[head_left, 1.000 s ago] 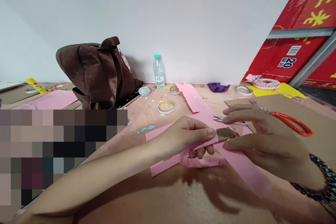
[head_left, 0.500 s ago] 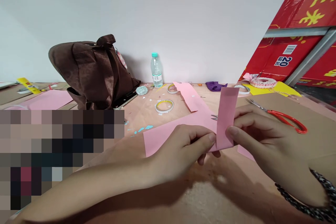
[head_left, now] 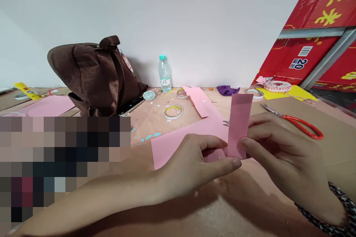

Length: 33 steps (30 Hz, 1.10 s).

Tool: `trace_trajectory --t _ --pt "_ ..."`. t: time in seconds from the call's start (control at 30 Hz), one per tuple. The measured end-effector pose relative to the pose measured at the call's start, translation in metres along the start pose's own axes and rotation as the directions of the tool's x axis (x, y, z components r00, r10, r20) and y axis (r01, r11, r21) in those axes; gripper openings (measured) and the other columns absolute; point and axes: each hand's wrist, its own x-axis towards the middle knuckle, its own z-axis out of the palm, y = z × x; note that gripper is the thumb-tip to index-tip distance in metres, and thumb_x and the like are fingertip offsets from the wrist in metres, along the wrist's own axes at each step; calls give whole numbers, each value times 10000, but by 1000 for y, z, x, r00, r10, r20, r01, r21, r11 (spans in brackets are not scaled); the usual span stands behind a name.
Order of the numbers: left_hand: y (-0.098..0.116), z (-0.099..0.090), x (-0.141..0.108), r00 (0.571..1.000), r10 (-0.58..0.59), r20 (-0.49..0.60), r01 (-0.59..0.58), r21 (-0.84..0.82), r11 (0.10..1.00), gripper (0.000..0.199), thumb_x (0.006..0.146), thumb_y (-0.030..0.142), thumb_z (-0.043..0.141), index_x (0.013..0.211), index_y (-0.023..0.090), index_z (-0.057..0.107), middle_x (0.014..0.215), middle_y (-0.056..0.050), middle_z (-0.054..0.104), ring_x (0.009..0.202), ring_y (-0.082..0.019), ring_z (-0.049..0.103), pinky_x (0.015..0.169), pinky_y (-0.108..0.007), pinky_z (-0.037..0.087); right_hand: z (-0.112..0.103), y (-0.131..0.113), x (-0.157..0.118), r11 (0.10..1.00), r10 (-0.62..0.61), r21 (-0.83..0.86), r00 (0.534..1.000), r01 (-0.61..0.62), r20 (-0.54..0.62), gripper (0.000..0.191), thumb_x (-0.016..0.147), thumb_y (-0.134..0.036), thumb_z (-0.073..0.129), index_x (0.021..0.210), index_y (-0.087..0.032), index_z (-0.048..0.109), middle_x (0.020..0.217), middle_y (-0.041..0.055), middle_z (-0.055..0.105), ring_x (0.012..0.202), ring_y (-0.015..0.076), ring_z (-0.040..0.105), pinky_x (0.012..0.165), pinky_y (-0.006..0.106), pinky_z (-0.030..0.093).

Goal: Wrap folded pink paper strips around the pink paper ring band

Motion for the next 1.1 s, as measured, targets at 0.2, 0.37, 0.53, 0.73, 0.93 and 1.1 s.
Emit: trace_trajectory --t 0.2,0.37,0.53,0.73,0.93,1.1 --pt "1 0 1 1000 -20 2 20 -84 996 310 773 394 713 631 143 601 542 70 328 517 -56 253 458 -221 169 1 -4 -2 1000 4 -6 1000 -4 25 149 918 -180 593 775 -222 593 821 0 567 772 124 533 587 229 438" --pt "3 -2 2 997 -28 76 40 -161 986 284 785 372 700 657 134 615 547 66 359 513 -57 279 465 -215 190 0 4 0 974 83 194 981 -117 175 111 949 -268 571 844 -239 595 861 1 586 782 140 558 634 252 468" --pt "12 -10 -1 993 114 20 -114 -30 993 256 848 342 629 698 135 652 608 23 507 583 -89 416 532 -214 308 -8 22 10 955 -5 276 921 -112 390 471 837 -402 718 1251 -293 521 1147 44 568 1039 230 554 866 350 505" --pt "5 -19 10 889 403 -219 -365 194 911 179 863 274 610 747 164 692 702 -4 631 652 -111 499 609 -225 367 7 41 3 975 -7 220 988 41 -155 154 855 -174 645 981 -246 593 900 20 552 830 159 541 740 277 476" --pt "-19 -10 21 994 110 -15 -110 -262 959 327 857 356 558 614 138 575 569 4 532 520 -90 446 508 -220 320 30 31 -21 813 225 432 894 -391 387 163 938 -234 488 1051 -223 605 775 18 578 623 127 555 553 227 497" --pt "-30 -2 22 997 -24 80 51 -349 936 341 799 354 591 545 144 502 500 33 438 466 -69 355 466 -218 236 24 40 -23 872 220 367 930 -323 295 398 921 -263 559 1306 -340 499 1114 33 555 1041 167 556 888 304 511"
